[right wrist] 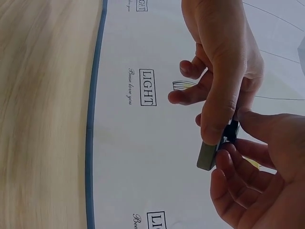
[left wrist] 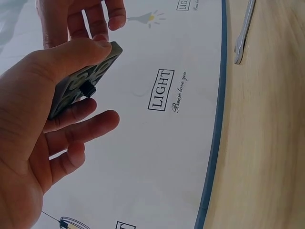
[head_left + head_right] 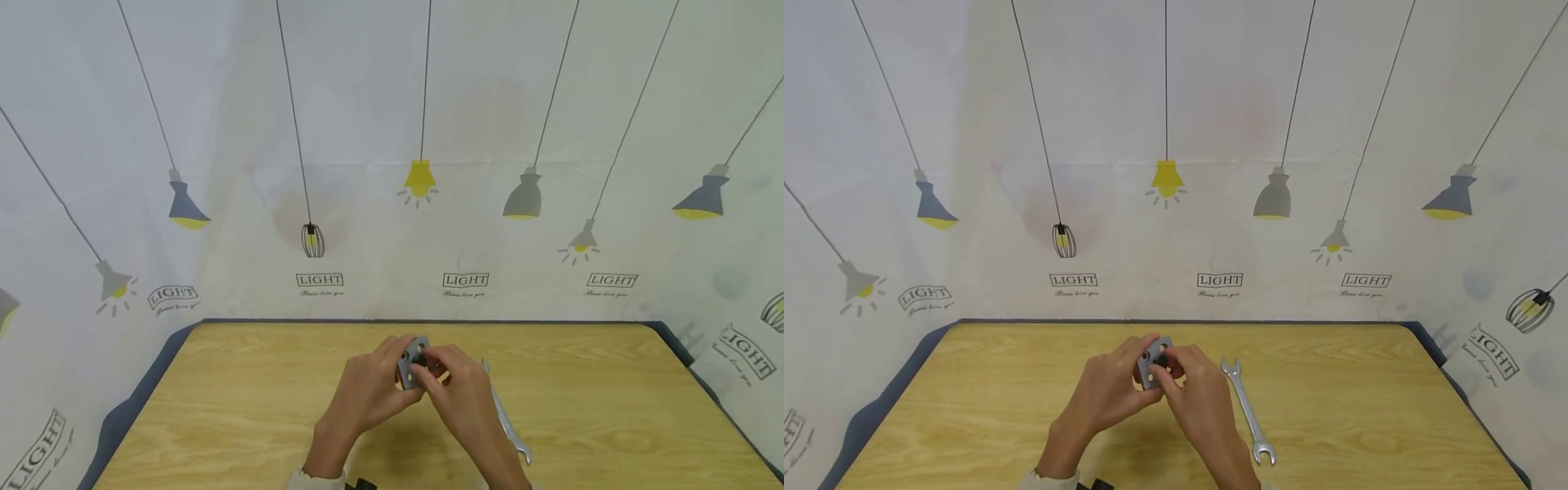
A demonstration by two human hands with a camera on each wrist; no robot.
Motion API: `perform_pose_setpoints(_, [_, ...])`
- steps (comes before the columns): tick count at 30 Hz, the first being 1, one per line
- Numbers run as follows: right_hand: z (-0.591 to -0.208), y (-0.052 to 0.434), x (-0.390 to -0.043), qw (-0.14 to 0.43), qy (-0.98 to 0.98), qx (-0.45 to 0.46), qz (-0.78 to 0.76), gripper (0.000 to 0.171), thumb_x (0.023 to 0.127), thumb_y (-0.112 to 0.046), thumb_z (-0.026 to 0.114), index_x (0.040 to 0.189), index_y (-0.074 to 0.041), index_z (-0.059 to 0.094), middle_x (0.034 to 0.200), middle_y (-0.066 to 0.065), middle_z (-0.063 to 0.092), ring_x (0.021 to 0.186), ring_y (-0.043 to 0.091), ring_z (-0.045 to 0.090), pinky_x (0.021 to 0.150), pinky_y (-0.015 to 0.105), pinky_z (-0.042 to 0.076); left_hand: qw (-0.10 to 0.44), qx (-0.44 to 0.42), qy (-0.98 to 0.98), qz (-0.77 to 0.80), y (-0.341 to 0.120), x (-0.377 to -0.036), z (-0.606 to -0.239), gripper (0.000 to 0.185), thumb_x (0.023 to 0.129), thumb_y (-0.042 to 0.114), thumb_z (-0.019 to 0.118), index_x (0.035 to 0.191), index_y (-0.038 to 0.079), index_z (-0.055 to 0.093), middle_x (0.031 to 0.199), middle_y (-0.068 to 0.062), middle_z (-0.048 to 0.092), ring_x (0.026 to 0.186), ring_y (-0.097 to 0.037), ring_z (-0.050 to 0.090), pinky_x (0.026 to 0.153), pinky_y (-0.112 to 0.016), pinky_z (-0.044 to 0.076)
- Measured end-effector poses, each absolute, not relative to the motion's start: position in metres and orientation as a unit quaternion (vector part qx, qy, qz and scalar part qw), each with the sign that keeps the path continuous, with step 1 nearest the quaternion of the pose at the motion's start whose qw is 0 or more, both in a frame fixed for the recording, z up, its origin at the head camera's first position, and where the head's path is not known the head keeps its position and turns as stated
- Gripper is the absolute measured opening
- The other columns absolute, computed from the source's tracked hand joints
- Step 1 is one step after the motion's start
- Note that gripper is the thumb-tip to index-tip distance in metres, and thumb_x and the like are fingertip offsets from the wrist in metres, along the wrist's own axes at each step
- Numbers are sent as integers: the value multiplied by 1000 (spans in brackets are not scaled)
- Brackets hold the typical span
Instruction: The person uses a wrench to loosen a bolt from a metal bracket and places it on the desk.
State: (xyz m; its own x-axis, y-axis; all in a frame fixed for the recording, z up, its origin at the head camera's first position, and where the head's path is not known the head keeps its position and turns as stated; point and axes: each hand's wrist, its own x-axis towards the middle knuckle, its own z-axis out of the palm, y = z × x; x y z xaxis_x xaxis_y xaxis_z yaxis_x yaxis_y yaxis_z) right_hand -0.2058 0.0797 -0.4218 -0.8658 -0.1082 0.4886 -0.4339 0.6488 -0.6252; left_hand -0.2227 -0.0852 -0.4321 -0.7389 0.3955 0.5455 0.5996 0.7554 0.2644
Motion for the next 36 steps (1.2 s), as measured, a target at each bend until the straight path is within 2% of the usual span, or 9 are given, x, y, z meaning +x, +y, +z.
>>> perform_pose_setpoints(11, [-425, 75, -210, 214, -881, 144, 396, 21, 81, -18, 82, 98, -8, 73, 83, -3, 64, 72, 6, 61, 59, 21, 51, 224, -271, -910, -220, -87, -226, -434, 64, 79, 41, 80, 133, 13, 58, 110, 1, 68, 65, -3, 55, 55, -18, 44])
perform_pose_setpoints(19, [-429, 75, -209, 226, -887, 140, 377, 18, 81, -18, 82, 94, -10, 73, 81, -5, 63, 71, 5, 60, 57, 18, 47, 214, -273, -910, -227, -87, -224, -436, 65, 79, 40, 80, 134, 13, 57, 111, 1, 68, 62, -1, 51, 53, -16, 41])
perform_pose_setpoints(36, [-418, 79, -205, 219, -878, 166, 392, 19, 81, -15, 81, 98, -9, 73, 84, -4, 63, 72, 4, 60, 58, 22, 51, 238, -281, -905, -211, -87, -222, -428, 67, 78, 40, 81, 134, 14, 57, 109, 2, 68, 64, -1, 54, 53, -16, 42])
